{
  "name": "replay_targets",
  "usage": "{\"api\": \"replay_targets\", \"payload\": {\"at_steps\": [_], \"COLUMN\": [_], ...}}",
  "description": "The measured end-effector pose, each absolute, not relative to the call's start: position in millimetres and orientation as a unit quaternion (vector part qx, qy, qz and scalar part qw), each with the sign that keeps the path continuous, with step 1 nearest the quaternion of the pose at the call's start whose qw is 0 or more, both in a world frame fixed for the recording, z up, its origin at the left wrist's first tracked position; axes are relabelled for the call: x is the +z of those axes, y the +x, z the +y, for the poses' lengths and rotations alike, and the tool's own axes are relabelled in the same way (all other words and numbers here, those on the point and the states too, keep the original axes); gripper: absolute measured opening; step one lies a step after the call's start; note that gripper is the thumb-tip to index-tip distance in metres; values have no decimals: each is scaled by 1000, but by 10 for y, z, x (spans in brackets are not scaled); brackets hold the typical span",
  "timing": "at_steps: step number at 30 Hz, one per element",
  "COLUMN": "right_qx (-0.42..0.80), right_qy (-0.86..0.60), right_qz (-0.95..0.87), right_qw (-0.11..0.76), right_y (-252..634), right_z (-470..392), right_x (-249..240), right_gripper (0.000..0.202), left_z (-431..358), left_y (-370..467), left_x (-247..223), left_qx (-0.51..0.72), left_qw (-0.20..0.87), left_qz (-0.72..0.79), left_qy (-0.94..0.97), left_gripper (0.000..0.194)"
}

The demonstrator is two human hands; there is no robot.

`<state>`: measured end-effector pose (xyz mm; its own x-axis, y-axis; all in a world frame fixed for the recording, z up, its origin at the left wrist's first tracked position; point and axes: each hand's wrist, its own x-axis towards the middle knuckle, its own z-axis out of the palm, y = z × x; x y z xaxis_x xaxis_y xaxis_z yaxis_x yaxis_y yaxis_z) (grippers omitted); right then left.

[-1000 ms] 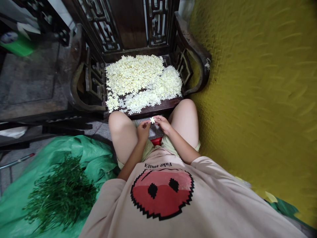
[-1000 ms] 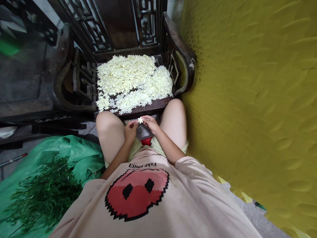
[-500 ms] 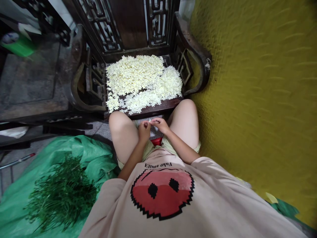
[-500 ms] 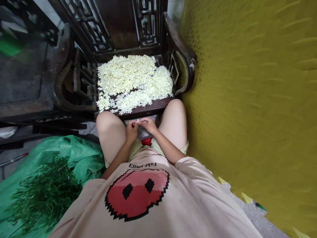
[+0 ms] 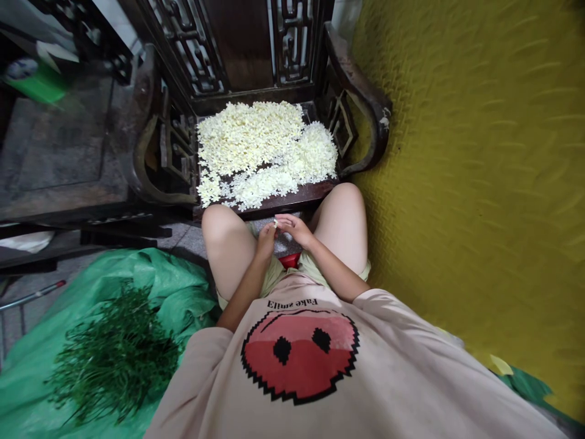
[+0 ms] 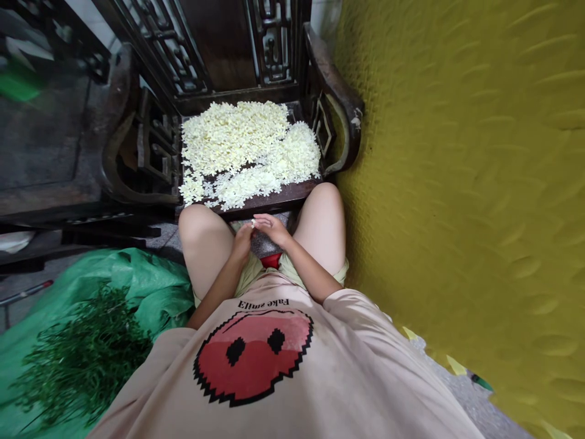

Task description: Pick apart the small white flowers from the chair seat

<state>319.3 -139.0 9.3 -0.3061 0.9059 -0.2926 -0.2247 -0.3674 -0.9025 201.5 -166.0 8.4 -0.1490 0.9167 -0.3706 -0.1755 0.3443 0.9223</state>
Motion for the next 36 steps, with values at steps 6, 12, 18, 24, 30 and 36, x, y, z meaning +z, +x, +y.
{"api": "replay_targets", "payload": {"at_steps": [6, 12, 18, 24, 30, 36], "right_qx": [660, 520, 447, 512, 543, 630], "right_qy": [-458, -521, -534, -544, -578, -536], "right_qz": [-447, -568, -651, -589, -463, -416], "right_qw": [393, 368, 303, 309, 396, 377], "right_y": [3177, 3181, 3221, 3201, 3336, 3314], "right_z": [-1386, -1469, -1474, -1454, -1315, -1324], "right_x": [42, 116, 196, 207, 136, 98], "right_gripper": [31, 16, 12, 14, 7, 9], "left_z": [-1661, -1670, -1678, -1620, -1544, -1610], "left_y": [2017, 2018, 2021, 2030, 1847, 1932], "left_x": [74, 52, 32, 40, 121, 115], "left_qx": [492, 466, 459, 491, 570, 471], "left_qw": [603, 543, 550, 591, 534, 456], "left_qz": [558, 619, 623, 591, 598, 700], "left_qy": [289, 325, 314, 244, 180, 284], "left_gripper": [18, 10, 10, 17, 22, 13]}}
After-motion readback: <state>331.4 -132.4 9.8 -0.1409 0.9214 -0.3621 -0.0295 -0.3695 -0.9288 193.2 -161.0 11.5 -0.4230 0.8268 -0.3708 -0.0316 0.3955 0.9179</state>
